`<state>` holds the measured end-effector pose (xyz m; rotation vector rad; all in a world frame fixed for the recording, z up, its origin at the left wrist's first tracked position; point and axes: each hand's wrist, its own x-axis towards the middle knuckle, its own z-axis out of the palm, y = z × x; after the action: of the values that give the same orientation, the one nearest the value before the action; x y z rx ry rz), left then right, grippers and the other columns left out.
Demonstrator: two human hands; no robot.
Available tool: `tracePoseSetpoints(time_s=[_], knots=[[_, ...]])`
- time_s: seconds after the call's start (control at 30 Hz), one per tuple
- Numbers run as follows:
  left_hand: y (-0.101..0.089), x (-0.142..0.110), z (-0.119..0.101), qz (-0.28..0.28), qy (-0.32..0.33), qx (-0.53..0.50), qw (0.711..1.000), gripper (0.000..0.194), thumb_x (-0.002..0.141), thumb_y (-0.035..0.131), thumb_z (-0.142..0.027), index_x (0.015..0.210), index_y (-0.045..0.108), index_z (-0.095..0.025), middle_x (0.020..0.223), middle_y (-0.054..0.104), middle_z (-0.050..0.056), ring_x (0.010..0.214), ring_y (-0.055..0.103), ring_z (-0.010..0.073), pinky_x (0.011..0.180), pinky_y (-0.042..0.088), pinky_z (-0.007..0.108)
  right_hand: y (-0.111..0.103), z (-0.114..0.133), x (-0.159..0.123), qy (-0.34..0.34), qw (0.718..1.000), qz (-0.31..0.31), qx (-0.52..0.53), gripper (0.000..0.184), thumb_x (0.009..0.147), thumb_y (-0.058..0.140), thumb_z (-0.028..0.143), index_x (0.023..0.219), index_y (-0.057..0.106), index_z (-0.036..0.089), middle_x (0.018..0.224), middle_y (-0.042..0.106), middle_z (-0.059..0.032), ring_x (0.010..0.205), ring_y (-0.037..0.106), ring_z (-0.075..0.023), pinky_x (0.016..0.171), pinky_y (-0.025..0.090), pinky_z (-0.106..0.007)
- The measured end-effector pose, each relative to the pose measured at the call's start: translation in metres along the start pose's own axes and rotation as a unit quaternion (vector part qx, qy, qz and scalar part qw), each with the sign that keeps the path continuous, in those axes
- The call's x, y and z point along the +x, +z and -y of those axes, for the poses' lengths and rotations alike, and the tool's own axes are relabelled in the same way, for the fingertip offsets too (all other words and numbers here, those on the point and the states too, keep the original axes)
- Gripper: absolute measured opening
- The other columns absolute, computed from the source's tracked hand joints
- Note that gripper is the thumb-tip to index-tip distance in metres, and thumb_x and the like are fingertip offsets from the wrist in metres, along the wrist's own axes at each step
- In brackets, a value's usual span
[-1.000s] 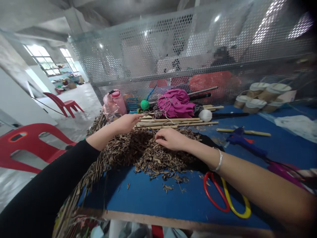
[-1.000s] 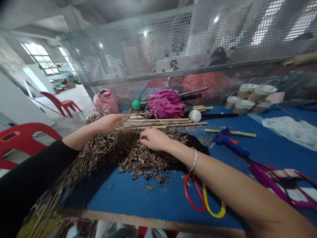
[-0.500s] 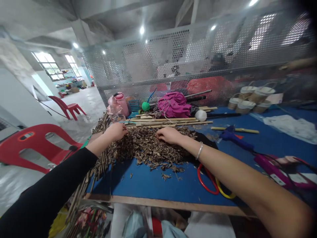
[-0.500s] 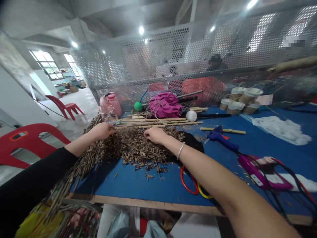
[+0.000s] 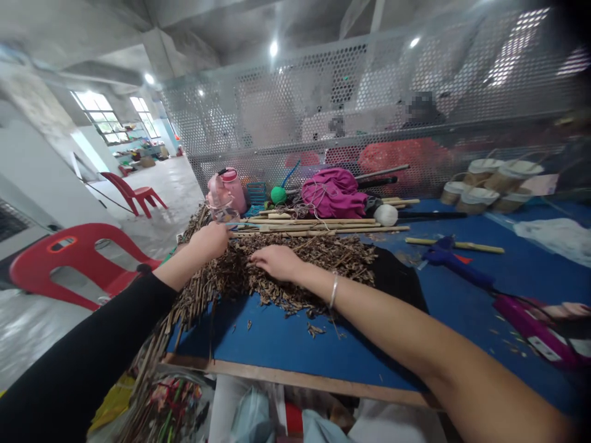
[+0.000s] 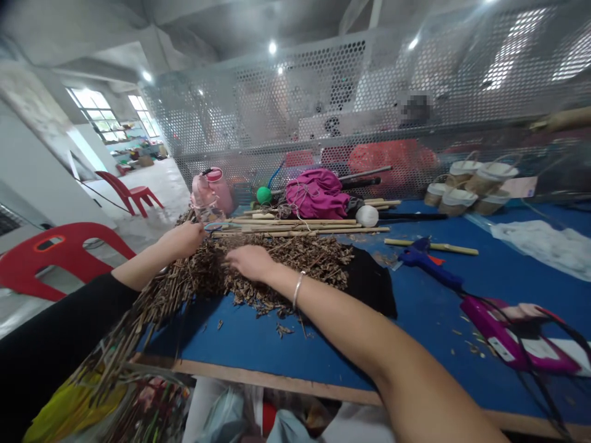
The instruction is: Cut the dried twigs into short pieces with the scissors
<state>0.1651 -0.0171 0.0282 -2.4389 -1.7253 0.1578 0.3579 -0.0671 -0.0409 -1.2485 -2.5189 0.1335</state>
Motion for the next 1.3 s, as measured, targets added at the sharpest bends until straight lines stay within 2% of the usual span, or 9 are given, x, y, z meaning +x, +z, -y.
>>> tracePoseSetpoints(time_s=[0.17, 0.27, 0.33, 0.43, 0.57, 0.8, 1.03, 1.13, 1.3], knots=[[-0.001, -0.012, -0.021, -0.081, -0.001, -0.01, 0.997, 0.042, 0.087, 0.029, -0.039, 0.09, 0.065, -0.017, 0.093, 0.065, 0.013, 0.093, 0.06, 0.0243, 0.081, 0.045, 0.031, 0.009, 0.045, -0.019, -0.054, 0.998, 0.013, -0.041, 0.028, 0.076, 0.057, 0.019, 0.104, 0.06, 0.018, 0.103, 0.064, -0.0107, 0.094, 0.057, -0.0229, 0.075, 0.043, -0.031], [0.014, -0.02, -0.041, -0.052, 0.006, -0.043, 0.998, 0.041, 0.087, 0.033, -0.042, 0.086, 0.067, -0.019, 0.09, 0.066, 0.011, 0.089, 0.061, 0.0238, 0.078, 0.046, 0.032, -0.01, 0.048, -0.053, -0.087, 0.994, 0.01, -0.069, 0.026, 0.08, 0.054, 0.024, 0.104, 0.058, 0.018, 0.1, 0.063, -0.0093, 0.091, 0.056, -0.0226, 0.074, 0.042, -0.032], [0.024, -0.024, -0.054, -0.023, 0.007, -0.046, 0.999, 0.036, 0.084, 0.039, -0.044, 0.085, 0.067, -0.02, 0.091, 0.066, 0.01, 0.088, 0.061, 0.0251, 0.075, 0.047, 0.033, -0.025, 0.032, -0.077, -0.066, 0.994, 0.039, -0.082, 0.02, 0.082, 0.049, 0.019, 0.097, 0.061, 0.019, 0.09, 0.065, -0.0069, 0.085, 0.057, -0.0198, 0.072, 0.04, -0.03], [0.032, -0.027, -0.071, -0.049, 0.033, -0.041, 0.997, 0.035, 0.081, 0.045, -0.047, 0.089, 0.066, -0.02, 0.096, 0.064, 0.01, 0.093, 0.059, 0.0266, 0.076, 0.047, 0.035, -0.042, -0.012, -0.108, 0.023, 0.989, 0.048, -0.14, 0.027, 0.074, 0.048, 0.005, 0.092, 0.064, 0.019, 0.089, 0.065, -0.0068, 0.086, 0.055, -0.0192, 0.074, 0.038, -0.029], [0.037, -0.018, -0.094, -0.055, 0.087, -0.056, 0.993, 0.032, 0.082, 0.046, -0.043, 0.091, 0.066, -0.019, 0.097, 0.062, 0.011, 0.095, 0.057, 0.0235, 0.08, 0.046, 0.032, -0.05, -0.07, -0.13, 0.146, 0.957, 0.046, -0.246, 0.025, 0.076, 0.049, 0.007, 0.089, 0.067, 0.018, 0.095, 0.064, -0.012, 0.091, 0.053, -0.024, 0.071, 0.036, -0.033], [0.04, 0.0, -0.106, -0.046, 0.065, -0.064, 0.995, 0.03, 0.085, 0.041, -0.032, 0.085, 0.068, -0.018, 0.091, 0.064, 0.013, 0.087, 0.061, 0.0243, 0.071, 0.047, 0.032, -0.066, -0.086, -0.134, 0.142, 0.959, 0.018, -0.246, 0.026, 0.085, 0.045, 0.017, 0.096, 0.068, 0.023, 0.1, 0.068, -0.007, 0.096, 0.056, -0.0215, 0.078, 0.036, -0.032], [0.018, -0.006, -0.082, -0.162, 0.063, -0.187, 0.967, 0.027, 0.086, 0.039, -0.027, 0.08, 0.063, -0.016, 0.079, 0.066, 0.01, 0.075, 0.06, 0.0208, 0.068, 0.042, 0.028, -0.072, -0.08, -0.125, 0.152, 0.967, -0.004, -0.206, 0.039, 0.08, 0.044, 0.013, 0.113, 0.061, 0.022, 0.105, 0.067, -0.0062, 0.093, 0.059, -0.0199, 0.078, 0.041, -0.029], [0.015, -0.012, -0.079, -0.197, 0.074, -0.235, 0.949, 0.022, 0.086, 0.039, -0.023, 0.084, 0.06, -0.017, 0.077, 0.065, 0.007, 0.071, 0.058, 0.0192, 0.065, 0.04, 0.027, -0.066, -0.071, -0.116, 0.151, 0.971, -0.047, -0.182, 0.044, 0.075, 0.045, 0.009, 0.116, 0.057, 0.018, 0.109, 0.064, -0.0083, 0.096, 0.057, -0.0201, 0.082, 0.041, -0.029], [0.015, -0.028, -0.09, -0.189, 0.143, -0.228, 0.945, 0.021, 0.086, 0.037, -0.021, 0.079, 0.057, -0.018, 0.074, 0.061, 0.006, 0.069, 0.055, 0.018, 0.065, 0.038, 0.027, -0.073, -0.034, -0.11, 0.064, 0.974, -0.139, -0.164, 0.026, 0.081, 0.044, 0.015, 0.097, 0.064, 0.015, 0.094, 0.064, -0.0091, 0.088, 0.056, -0.0197, 0.08, 0.039, -0.03]])
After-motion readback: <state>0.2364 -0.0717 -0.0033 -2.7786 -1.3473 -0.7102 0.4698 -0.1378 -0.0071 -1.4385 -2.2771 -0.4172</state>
